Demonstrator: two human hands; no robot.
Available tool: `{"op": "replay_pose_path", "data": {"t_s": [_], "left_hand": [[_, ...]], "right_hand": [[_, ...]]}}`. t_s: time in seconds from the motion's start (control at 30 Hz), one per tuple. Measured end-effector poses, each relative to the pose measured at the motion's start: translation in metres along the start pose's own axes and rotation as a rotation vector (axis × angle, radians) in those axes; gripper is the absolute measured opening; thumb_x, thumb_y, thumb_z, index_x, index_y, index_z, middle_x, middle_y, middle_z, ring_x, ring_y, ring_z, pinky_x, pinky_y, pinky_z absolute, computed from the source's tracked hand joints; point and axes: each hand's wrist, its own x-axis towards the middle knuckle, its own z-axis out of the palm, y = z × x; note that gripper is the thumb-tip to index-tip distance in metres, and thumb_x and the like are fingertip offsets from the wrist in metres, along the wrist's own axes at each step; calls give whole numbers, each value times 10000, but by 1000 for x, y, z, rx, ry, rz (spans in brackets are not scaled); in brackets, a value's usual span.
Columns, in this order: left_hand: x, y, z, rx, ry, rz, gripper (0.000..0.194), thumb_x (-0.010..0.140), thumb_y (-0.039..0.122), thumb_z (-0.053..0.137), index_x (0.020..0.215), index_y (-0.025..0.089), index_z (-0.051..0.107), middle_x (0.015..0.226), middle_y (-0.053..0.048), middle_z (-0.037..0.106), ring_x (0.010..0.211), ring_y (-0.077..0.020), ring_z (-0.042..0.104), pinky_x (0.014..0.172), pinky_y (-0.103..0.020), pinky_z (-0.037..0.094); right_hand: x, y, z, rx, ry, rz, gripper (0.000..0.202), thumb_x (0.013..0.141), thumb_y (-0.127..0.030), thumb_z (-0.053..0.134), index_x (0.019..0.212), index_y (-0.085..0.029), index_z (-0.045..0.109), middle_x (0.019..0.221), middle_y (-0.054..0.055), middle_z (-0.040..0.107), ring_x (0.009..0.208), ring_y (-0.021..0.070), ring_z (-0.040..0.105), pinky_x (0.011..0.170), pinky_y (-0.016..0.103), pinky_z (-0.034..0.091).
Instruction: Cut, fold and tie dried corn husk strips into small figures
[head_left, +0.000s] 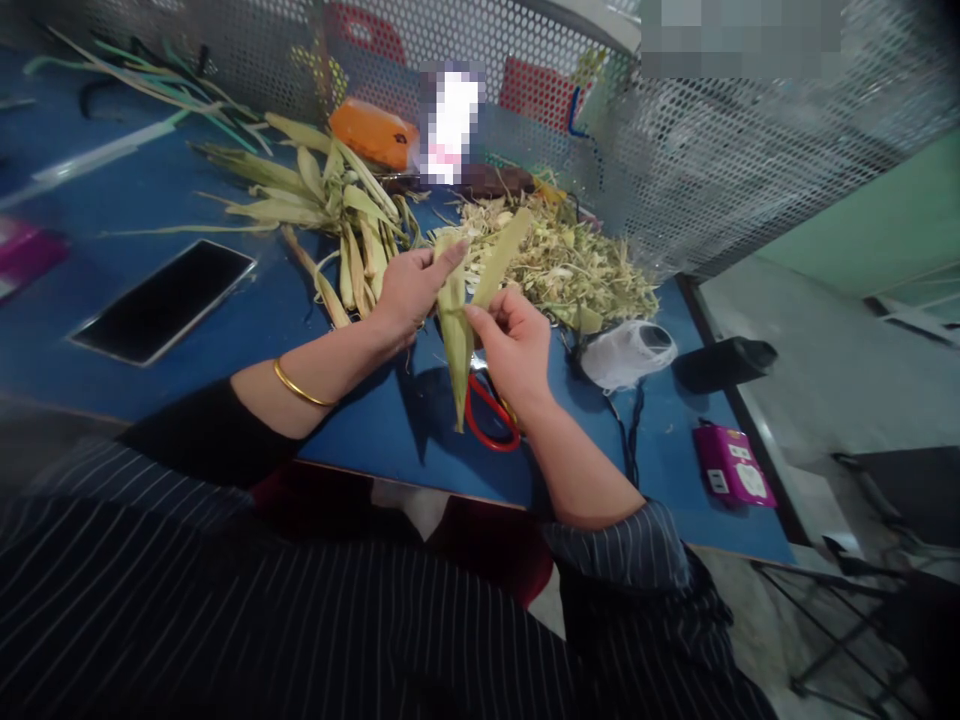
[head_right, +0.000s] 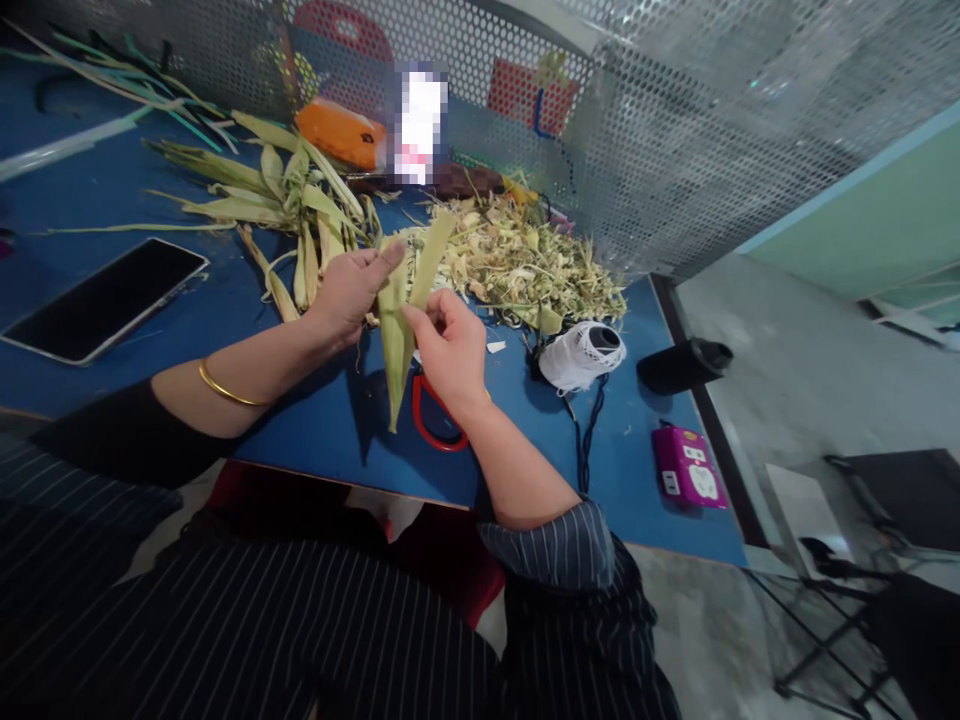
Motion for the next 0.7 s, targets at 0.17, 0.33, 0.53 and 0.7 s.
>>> {"op": "replay_pose_path", "data": {"t_s": [0.17,0.33,0.53,0.7], "left_hand": [[-18,2,11,-255,-299,-267,376,726,449,753,632,164,526,560,6,574,473,-99,537,480,-223,435],[-20,2,13,-266,-195,-173,342,782,394,726,653,173,500,515,43,527,415,-74,487,441,-200,423],[-17,-4,14,-235,-161,-53,321,812,392,702,679,179,501,574,37,541,472,-68,487,474,-192,415],[-13,-6,15,-180,-85,-32,348,831,412,677,676,190,459,575,46,495,474,-64,435,469,-194,372]], "right_hand": [[4,-2,-4,-28,162,-9,297,838,-381,618,680,-227,420,607,-56,413,561,93,405,562,254,403],[3,-2,1,130,19,55,283,838,-390,619,704,-229,430,604,-59,459,542,92,481,561,256,478],[-4,-3,2,21,138,-125,290,864,-359,602,677,-223,428,582,-67,437,524,76,455,533,237,414],[-7,-3,1,-70,201,-235,281,881,-381,578,692,-227,439,606,-52,486,555,93,475,553,260,429]]}}
